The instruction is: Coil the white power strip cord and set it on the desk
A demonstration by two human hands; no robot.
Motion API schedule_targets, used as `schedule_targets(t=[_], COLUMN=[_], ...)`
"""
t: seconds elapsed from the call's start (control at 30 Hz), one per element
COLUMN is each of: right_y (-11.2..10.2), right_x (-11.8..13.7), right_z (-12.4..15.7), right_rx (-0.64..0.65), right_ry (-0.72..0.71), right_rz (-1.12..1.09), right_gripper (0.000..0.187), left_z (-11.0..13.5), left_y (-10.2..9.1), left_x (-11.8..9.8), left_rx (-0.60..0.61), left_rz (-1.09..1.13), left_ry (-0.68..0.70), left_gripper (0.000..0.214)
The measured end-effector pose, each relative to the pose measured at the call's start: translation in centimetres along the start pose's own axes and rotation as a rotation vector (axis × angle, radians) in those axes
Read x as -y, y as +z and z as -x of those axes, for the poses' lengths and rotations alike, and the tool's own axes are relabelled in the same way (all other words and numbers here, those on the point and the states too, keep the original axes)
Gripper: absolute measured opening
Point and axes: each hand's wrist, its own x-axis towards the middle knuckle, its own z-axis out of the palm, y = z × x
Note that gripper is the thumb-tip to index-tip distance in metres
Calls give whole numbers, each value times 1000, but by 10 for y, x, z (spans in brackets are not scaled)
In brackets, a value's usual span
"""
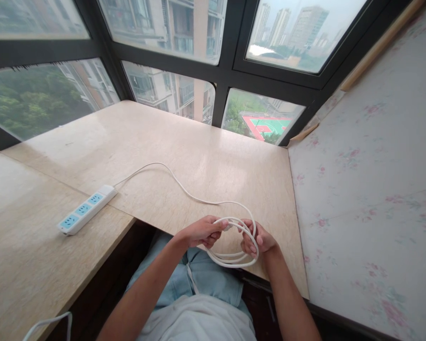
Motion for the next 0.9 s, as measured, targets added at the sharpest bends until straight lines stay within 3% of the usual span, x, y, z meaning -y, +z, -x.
schedule_targets(t=[0.13,0.23,0.43,0.53,0.7,0.9], right_y=[6,7,12,16,15,-2], right_x=[5,5,0,-2,-3,5], right_z=[-6,-8,-9,-9,-2,3], right_rx=[-179,-269,-347,-355,-261,-304], right_ry=[6,14,-5,13,40,-17], right_rz=[-37,-98,-203,-222,-134,-73], right_gripper=[29,18,24,26,23,38], left_z=[1,-1,-7,-9,-12,-20], left_y=[-9,-14,-13,-12,-10,-10], left_x=[-2,2,9,8,7,14], left_rx=[-89,-186,-200,-184,-110,-233], left_rz=[85,186,248,190,19,-134], left_ry=[125,242,348,317,251,278], left_gripper=[41,54,52,49,44,46])
